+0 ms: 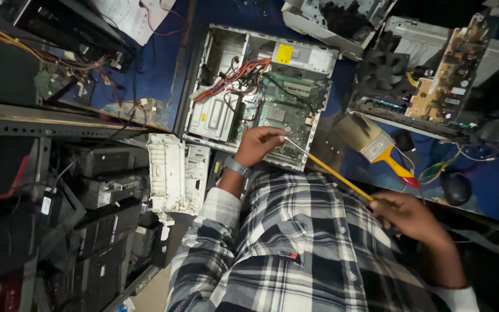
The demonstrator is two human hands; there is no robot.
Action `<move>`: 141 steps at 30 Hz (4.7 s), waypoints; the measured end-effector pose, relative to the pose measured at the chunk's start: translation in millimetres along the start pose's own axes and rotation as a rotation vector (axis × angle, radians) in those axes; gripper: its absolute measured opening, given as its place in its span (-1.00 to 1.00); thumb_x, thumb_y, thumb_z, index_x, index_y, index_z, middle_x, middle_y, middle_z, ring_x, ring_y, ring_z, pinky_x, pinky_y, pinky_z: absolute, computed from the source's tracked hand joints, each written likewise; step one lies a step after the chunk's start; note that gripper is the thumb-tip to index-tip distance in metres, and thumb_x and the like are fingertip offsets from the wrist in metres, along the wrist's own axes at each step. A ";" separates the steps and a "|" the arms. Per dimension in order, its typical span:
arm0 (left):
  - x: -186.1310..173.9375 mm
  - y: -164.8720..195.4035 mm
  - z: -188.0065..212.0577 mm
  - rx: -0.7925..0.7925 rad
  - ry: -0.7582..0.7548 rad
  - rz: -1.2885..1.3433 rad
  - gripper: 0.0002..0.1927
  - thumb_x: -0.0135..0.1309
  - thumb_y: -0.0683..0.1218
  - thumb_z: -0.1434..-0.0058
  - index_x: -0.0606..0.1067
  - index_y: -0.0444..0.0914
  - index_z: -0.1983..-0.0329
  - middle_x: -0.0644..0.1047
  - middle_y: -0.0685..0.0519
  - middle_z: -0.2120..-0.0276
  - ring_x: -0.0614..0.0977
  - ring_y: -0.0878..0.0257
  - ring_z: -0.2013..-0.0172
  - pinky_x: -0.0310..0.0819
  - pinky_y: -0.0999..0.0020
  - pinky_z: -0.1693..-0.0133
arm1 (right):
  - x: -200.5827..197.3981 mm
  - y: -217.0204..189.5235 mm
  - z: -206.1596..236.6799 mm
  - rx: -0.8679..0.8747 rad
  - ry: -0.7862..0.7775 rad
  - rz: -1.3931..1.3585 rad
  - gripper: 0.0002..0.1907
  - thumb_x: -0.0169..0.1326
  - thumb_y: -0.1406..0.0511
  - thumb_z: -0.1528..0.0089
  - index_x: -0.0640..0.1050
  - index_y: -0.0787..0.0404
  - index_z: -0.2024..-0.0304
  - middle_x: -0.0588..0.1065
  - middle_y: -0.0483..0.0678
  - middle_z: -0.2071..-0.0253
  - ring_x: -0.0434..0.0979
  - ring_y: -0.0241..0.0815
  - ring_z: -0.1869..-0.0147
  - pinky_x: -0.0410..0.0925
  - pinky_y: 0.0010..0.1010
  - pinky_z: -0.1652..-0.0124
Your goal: The person uses a yellow screwdriver to loosen and remove screws from the side of an open desktop computer case. They repeatedly insert the screwdriver, turn it, and remove screws, placing them aside on the workbench.
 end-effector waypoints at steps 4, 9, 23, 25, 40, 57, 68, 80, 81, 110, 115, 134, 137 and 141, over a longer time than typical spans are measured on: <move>-8.9 -15.7 9.4 -0.045 0.008 0.105 -0.78 0.21 -0.23 -0.29 0.61 -0.41 0.02 0.68 -0.06 0.16 0.72 0.26 0.15 0.67 0.37 0.06 | 4.4 -12.6 -0.2 -0.042 -0.046 -0.077 -0.60 0.06 0.08 -0.28 0.64 0.28 0.12 0.49 -0.21 0.55 0.39 -0.38 0.56 0.28 -0.50 0.55; -25.4 -23.7 19.9 -0.150 0.030 0.249 -0.77 0.19 -0.25 -0.28 0.58 -0.43 0.01 0.67 -0.09 0.19 0.74 0.20 0.18 0.68 0.33 0.09 | 26.2 -41.4 2.9 0.036 0.233 0.222 -0.58 0.24 0.09 -0.24 0.66 0.18 -0.04 0.59 -0.04 0.48 0.41 -0.25 0.54 0.29 -0.41 0.51; -88.2 -8.3 0.5 -0.189 0.247 0.738 -0.70 0.15 -0.20 -0.32 0.52 -0.31 -0.12 0.61 0.02 0.25 0.64 0.27 0.27 0.57 0.37 0.20 | 89.5 -127.9 -5.0 -0.386 0.340 0.212 -0.57 0.33 0.29 -0.12 0.61 0.22 -0.03 0.65 -0.09 0.19 0.58 -0.36 0.19 0.43 -0.51 0.16; -93.6 -13.0 -4.4 -0.208 0.301 0.798 -0.72 0.14 -0.20 -0.36 0.52 -0.37 -0.11 0.62 0.01 0.22 0.65 0.23 0.24 0.57 0.36 0.14 | 97.4 -145.5 0.0 -0.439 0.352 0.176 -0.55 0.31 0.29 -0.14 0.60 0.21 -0.09 0.65 -0.06 0.15 0.58 -0.35 0.14 0.43 -0.50 0.11; -75.2 -55.3 13.9 -0.432 0.237 1.045 -0.61 -0.08 -0.22 -0.39 0.34 -0.38 -0.28 0.53 -0.17 -0.15 0.57 0.03 -0.17 0.54 0.22 -0.12 | 153.7 -194.8 34.8 -0.506 0.791 0.524 -0.66 0.37 0.35 -0.18 0.66 0.18 0.00 0.63 0.08 0.11 0.68 -0.07 0.08 0.48 -0.35 0.07; -104.6 7.3 -9.9 0.462 -0.220 -1.318 -0.85 0.19 -0.16 -0.11 0.61 -0.18 0.23 0.63 -0.02 0.26 0.63 0.04 0.13 0.38 0.08 -0.16 | 154.0 -144.3 43.5 -0.398 0.835 0.348 -0.63 0.36 0.38 -0.15 0.66 0.22 -0.02 0.64 0.04 0.09 0.67 -0.25 0.15 0.48 -0.44 0.06; -93.0 -30.8 -40.2 0.462 -0.494 -1.415 -0.95 0.18 -0.12 0.09 0.63 -0.08 0.58 0.64 0.01 0.48 0.65 0.08 0.18 -0.01 -0.22 -0.33 | 157.6 -159.6 49.8 -0.373 0.802 0.405 -0.64 0.31 0.38 -0.16 0.67 0.17 -0.02 0.65 0.00 0.13 0.68 -0.20 0.21 0.49 -0.39 0.15; -93.6 -26.3 -39.1 0.522 -0.504 -1.396 -0.90 0.14 -0.14 0.05 0.60 -0.12 0.64 0.61 0.02 0.55 0.66 0.09 0.27 0.00 -0.34 -0.27 | 157.5 -171.5 38.8 -0.362 0.761 0.591 -0.67 0.35 0.28 -0.11 0.69 0.12 0.06 0.64 0.01 0.16 0.65 -0.07 0.25 0.47 -0.31 0.25; -93.4 -26.3 -38.9 0.529 -0.501 -1.394 -0.90 0.13 -0.14 0.05 0.60 -0.12 0.64 0.61 0.02 0.56 0.66 0.09 0.28 -0.01 -0.35 -0.26 | 156.5 -173.0 37.9 -0.353 0.738 0.583 -0.67 0.33 0.29 -0.11 0.69 0.11 0.06 0.64 0.00 0.15 0.66 -0.08 0.26 0.47 -0.32 0.26; -93.4 -28.4 -41.3 0.510 -0.469 -1.367 -0.80 0.06 -0.28 0.05 0.61 -0.12 0.61 0.62 -0.05 0.48 0.66 0.05 0.24 0.09 -0.11 -0.31 | 143.0 -196.2 0.2 -0.238 0.606 0.734 -0.66 0.33 0.18 -0.11 0.70 0.05 0.06 0.64 0.05 0.21 0.68 -0.01 0.26 0.50 -0.25 0.26; -93.5 -29.2 -42.4 0.494 -0.508 -1.349 -0.81 0.07 -0.28 0.09 0.60 -0.13 0.63 0.62 -0.03 0.50 0.66 0.05 0.24 0.07 -0.16 -0.29 | 144.2 -200.3 1.6 -0.283 0.635 0.763 -0.69 0.33 0.19 -0.13 0.70 0.08 0.08 0.64 0.05 0.20 0.68 0.00 0.24 0.50 -0.26 0.25; -94.8 -30.4 -41.0 0.528 -0.485 -1.359 -0.82 0.09 -0.26 0.08 0.61 -0.10 0.63 0.60 -0.03 0.52 0.65 0.05 0.27 0.10 -0.12 -0.29 | 160.0 -264.7 4.4 -0.324 0.544 0.854 -0.69 0.33 0.25 -0.05 0.67 0.09 0.14 0.59 0.02 0.15 0.63 0.09 0.20 0.48 -0.16 0.25; -95.5 -21.3 -41.2 0.532 -0.490 -1.305 -0.86 0.14 -0.24 0.13 0.62 -0.10 0.59 0.62 0.00 0.48 0.64 0.05 0.22 0.11 -0.09 -0.30 | 168.6 -296.6 0.9 -0.381 0.504 0.962 -0.71 0.32 0.30 -0.02 0.66 0.13 0.19 0.53 0.02 0.18 0.59 0.13 0.27 0.45 -0.12 0.31; -97.6 8.6 -41.2 0.411 -0.547 -0.974 -0.75 0.25 -0.15 0.16 0.66 -0.14 0.34 0.64 0.01 0.32 0.64 0.02 0.15 0.24 -0.02 -0.14 | 186.6 -331.8 -15.0 -0.678 0.490 0.848 -0.78 0.23 0.41 -0.06 0.62 0.18 0.22 0.50 0.02 0.17 0.54 0.12 0.12 0.41 -0.15 0.12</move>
Point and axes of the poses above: each hand's wrist, its own z-axis away from the middle knuckle, its own x-axis out of the palm, y = z × x, the point moved 2 cm from there along -z, towards the middle knuckle
